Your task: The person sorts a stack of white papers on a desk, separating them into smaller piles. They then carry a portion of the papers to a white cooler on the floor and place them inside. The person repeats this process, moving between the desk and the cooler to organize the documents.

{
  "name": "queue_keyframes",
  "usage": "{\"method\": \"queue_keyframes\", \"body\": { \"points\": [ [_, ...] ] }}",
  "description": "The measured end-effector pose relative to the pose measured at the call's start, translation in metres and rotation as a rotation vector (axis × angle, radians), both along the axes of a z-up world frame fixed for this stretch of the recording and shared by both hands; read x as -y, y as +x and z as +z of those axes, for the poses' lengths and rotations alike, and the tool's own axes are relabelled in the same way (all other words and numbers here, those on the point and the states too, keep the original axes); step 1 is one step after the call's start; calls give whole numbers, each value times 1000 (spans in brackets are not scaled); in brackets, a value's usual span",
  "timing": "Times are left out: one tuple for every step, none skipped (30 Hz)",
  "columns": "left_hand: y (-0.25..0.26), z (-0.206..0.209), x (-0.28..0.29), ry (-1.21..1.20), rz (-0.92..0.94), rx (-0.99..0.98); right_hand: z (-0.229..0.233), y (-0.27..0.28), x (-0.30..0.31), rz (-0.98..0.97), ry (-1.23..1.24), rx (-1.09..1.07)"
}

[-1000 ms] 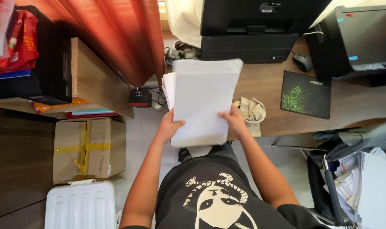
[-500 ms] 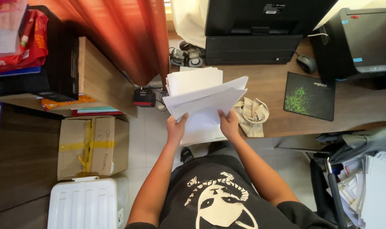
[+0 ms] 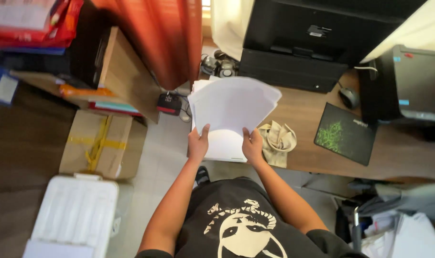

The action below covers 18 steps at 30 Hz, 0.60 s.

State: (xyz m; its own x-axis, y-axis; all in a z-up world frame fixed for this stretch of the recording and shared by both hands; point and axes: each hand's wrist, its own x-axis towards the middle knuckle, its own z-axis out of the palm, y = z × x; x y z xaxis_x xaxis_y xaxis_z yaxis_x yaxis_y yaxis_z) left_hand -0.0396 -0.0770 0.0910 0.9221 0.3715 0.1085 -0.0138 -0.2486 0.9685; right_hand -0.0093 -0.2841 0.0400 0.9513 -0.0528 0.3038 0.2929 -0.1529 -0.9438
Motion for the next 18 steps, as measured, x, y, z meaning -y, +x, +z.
{"method": "queue_keyframes", "body": {
  "points": [
    [2, -18, 2, -1, 27, 1, 1, 3, 3, 27, -1, 1],
    [4, -37, 4, 22, 41, 25, 1, 5, 5, 18, -137, -92],
    [1, -57, 8, 42, 53, 41, 0, 3, 10, 8, -279, -190],
    [0, -62, 9, 38, 78, 34, 5, 2, 14, 33, -286, -193],
    [1, -69, 12, 31, 119, 21, 9, 5, 18, 64, -306, -241],
    [2, -75, 13, 24, 161, 8, 13, 7, 22, 96, -327, -288],
    [-9, -62, 18, 16, 191, 1, 12, 6, 27, 125, -340, -290],
    [-21, -49, 23, 29, 193, 23, 11, 5, 32, 181, -241, -164],
    [-35, -36, 26, 46, 199, 43, 8, 3, 35, 242, -135, -44],
    [-50, -35, 30, 41, 233, 33, 6, -2, 38, 277, -141, -50],
    [-61, -33, 32, 55, 241, 51, 5, -2, 38, 356, 20, -82],
    [-73, -30, 33, 69, 249, 68, 5, -3, 37, 434, 179, -121],
    [-88, -37, 35, 69, 285, 66, -1, -8, 35, 470, 176, -125],
    [-104, -44, 37, 40, 323, 28, -7, -13, 33, 470, 104, -152],
    [-121, -50, 39, 10, 358, -11, -13, -21, 30, 467, 32, -179],
    [-139, -56, 42, 9, 390, -15, -16, -34, 27, 499, 29, -184],
    [-154, -62, 44, -35, 449, -37, -18, -44, 23, 528, 34, -202],
    [-169, -69, 46, -79, 507, -59, -21, -54, 20, 558, 39, -221]
  ]
}}
